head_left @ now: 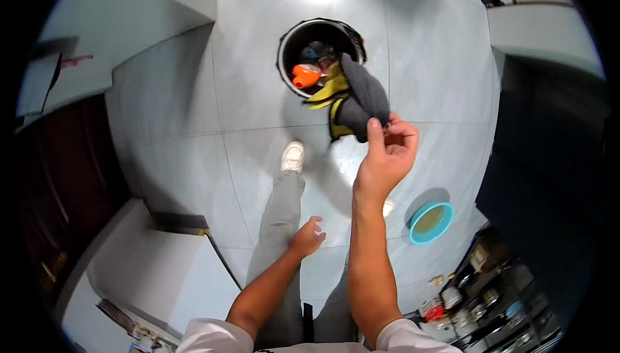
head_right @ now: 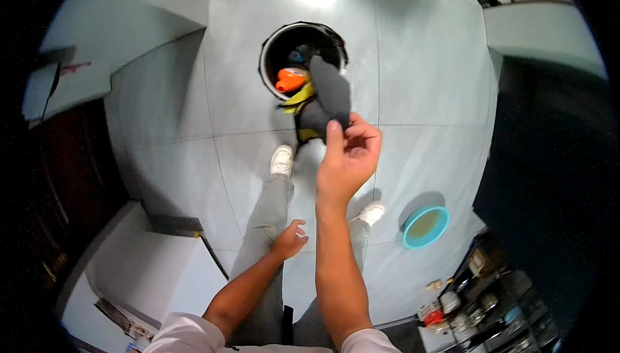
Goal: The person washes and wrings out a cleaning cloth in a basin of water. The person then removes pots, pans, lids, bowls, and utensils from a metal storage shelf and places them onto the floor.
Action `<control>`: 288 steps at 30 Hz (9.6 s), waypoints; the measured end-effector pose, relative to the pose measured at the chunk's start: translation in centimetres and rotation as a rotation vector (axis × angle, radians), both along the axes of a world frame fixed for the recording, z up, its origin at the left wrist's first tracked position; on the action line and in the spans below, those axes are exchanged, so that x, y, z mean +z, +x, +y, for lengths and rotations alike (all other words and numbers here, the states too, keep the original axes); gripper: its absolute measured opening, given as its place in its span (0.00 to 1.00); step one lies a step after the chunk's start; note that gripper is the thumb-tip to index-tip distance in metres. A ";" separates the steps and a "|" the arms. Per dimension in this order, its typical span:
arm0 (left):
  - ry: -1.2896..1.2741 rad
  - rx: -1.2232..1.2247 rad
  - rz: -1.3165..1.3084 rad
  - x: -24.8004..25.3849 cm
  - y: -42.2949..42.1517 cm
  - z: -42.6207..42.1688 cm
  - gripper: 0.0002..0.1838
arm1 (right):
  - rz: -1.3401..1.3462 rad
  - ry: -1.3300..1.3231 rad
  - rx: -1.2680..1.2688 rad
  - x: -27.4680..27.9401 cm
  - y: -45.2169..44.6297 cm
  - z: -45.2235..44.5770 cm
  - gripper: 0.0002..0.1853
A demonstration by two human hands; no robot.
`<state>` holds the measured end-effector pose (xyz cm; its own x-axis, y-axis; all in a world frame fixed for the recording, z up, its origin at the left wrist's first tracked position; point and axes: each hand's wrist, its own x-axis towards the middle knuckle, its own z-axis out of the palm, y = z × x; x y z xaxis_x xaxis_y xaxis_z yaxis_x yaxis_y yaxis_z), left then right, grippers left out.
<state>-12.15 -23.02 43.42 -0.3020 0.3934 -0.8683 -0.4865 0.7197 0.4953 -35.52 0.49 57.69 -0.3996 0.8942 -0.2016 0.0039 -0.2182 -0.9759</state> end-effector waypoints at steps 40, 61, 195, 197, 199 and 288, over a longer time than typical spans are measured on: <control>0.631 -1.758 0.781 -16.2 46.3 49.9 0.18 | -0.774 -0.677 -0.249 -35.0 85.9 19.7 0.26; 1.054 -2.738 1.006 -39.1 58.5 62.7 0.62 | -1.211 -0.527 0.005 -51.1 89.0 28.1 0.55; 0.661 -2.737 0.736 -39.2 55.0 60.8 0.58 | -1.383 -0.269 0.085 -50.1 89.1 27.1 0.59; 0.140 -3.006 0.288 -39.5 56.9 62.4 0.50 | -1.418 -0.260 0.233 -49.8 89.5 28.1 0.56; 0.441 -2.932 0.636 -38.2 56.0 61.7 0.47 | -1.471 -0.158 0.431 -49.4 89.8 29.2 0.55; 1.215 -1.830 -0.128 -19.3 50.2 61.5 0.24 | -0.467 0.208 -0.818 -35.8 89.3 24.6 0.10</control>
